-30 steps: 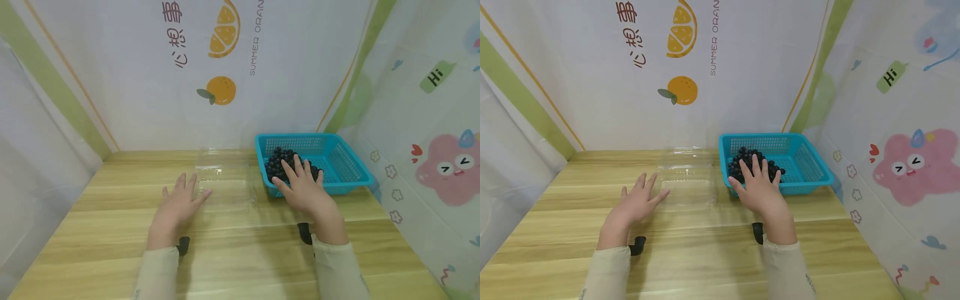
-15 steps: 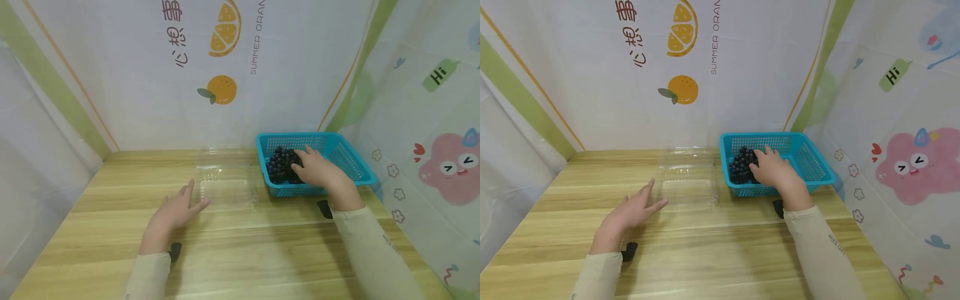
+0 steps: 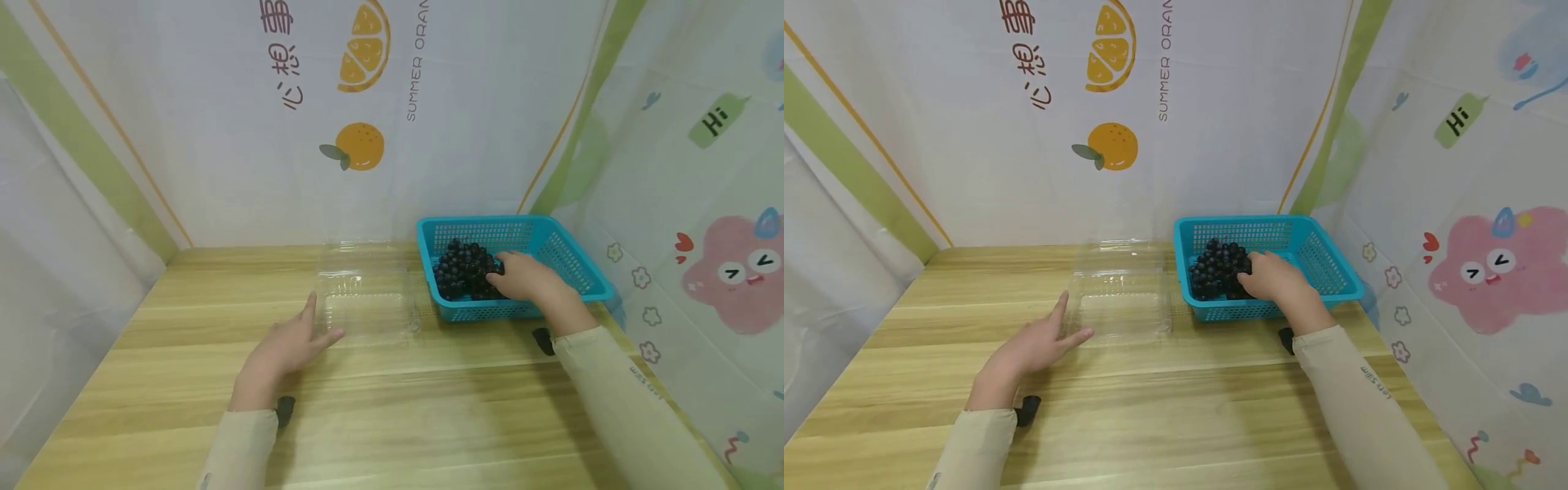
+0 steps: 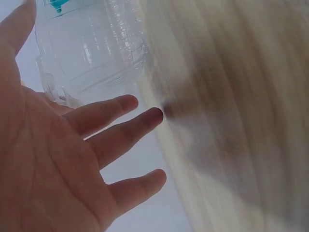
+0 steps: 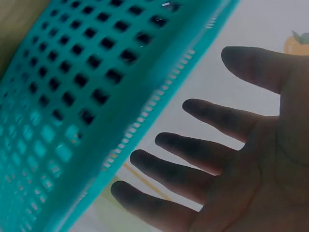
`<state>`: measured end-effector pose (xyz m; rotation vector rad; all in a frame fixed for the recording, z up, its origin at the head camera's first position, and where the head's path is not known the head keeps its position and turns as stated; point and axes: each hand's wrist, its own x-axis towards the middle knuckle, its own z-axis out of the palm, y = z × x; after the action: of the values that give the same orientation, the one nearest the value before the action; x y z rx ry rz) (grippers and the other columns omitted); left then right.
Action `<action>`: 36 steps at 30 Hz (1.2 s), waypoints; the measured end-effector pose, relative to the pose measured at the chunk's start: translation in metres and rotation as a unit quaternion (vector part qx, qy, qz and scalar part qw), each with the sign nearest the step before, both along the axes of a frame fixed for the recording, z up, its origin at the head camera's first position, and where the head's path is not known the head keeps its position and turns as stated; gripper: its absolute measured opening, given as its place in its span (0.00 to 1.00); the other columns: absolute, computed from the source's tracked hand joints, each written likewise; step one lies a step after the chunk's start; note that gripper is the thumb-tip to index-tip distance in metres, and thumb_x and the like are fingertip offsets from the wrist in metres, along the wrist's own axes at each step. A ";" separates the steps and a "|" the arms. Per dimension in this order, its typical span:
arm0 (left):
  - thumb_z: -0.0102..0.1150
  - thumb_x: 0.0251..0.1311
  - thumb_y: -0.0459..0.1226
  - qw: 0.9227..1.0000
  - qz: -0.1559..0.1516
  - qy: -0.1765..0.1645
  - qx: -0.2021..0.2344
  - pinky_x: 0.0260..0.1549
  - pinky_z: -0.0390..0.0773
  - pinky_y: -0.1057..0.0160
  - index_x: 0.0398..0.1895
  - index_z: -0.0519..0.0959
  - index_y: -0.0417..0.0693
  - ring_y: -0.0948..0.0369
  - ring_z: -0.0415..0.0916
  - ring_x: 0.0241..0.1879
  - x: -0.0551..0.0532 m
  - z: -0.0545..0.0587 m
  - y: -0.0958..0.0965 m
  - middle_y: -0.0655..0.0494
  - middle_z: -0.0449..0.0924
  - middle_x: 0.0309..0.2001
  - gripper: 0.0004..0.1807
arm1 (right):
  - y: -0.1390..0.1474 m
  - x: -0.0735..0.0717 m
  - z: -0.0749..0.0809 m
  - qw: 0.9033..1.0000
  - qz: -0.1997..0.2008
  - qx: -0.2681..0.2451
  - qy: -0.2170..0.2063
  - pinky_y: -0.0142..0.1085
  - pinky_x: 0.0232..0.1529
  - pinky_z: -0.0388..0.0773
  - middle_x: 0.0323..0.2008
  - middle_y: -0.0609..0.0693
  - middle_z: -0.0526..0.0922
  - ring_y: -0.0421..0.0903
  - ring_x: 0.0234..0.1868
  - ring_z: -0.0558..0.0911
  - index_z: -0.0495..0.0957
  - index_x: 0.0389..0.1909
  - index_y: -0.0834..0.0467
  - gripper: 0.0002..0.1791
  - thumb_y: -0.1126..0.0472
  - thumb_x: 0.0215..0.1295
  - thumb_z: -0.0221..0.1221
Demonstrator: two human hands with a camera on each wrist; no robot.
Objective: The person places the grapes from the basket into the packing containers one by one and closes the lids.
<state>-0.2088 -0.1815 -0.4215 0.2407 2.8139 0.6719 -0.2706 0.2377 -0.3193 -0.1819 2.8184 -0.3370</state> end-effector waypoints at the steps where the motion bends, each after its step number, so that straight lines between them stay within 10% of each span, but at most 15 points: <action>1: 0.43 0.73 0.73 1.000 0.000 -0.002 0.003 0.78 0.56 0.28 0.87 0.29 0.40 0.35 0.64 0.78 0.000 0.000 0.001 0.33 0.61 0.80 0.62 | 0.003 -0.002 -0.002 1.000 0.002 -0.001 -0.005 0.71 0.77 0.59 0.83 0.74 0.51 0.75 0.82 0.52 0.50 0.84 0.68 0.40 0.50 0.84 0.49; 23: 0.51 0.69 0.73 0.998 0.015 -0.039 0.042 0.75 0.66 0.32 0.86 0.24 0.43 0.34 0.63 0.78 -0.005 -0.001 0.007 0.28 0.60 0.80 0.68 | 0.022 -0.026 -0.021 0.995 0.037 0.029 -0.087 0.70 0.75 0.64 0.83 0.73 0.52 0.75 0.81 0.56 0.44 0.85 0.68 0.50 0.45 0.80 0.58; 31: 0.50 0.67 0.75 0.998 0.020 -0.046 0.039 0.74 0.67 0.30 0.87 0.24 0.46 0.32 0.63 0.78 -0.006 0.000 0.007 0.29 0.61 0.80 0.68 | 0.022 -0.028 -0.024 0.992 0.088 0.049 -0.070 0.66 0.68 0.75 0.72 0.73 0.73 0.69 0.67 0.79 0.41 0.87 0.63 0.52 0.43 0.79 0.59; 36: 0.50 0.68 0.75 0.998 0.016 -0.045 0.038 0.73 0.67 0.30 0.87 0.24 0.48 0.33 0.64 0.78 -0.008 -0.001 0.006 0.30 0.62 0.79 0.67 | 0.022 -0.029 -0.021 0.990 0.112 0.054 -0.067 0.68 0.71 0.71 0.78 0.77 0.62 0.75 0.76 0.67 0.46 0.86 0.63 0.49 0.45 0.79 0.60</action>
<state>-0.2167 -0.1758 -0.4224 0.1756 2.7152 0.7788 -0.3001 0.2597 -0.3404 -0.4310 2.6418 -0.1391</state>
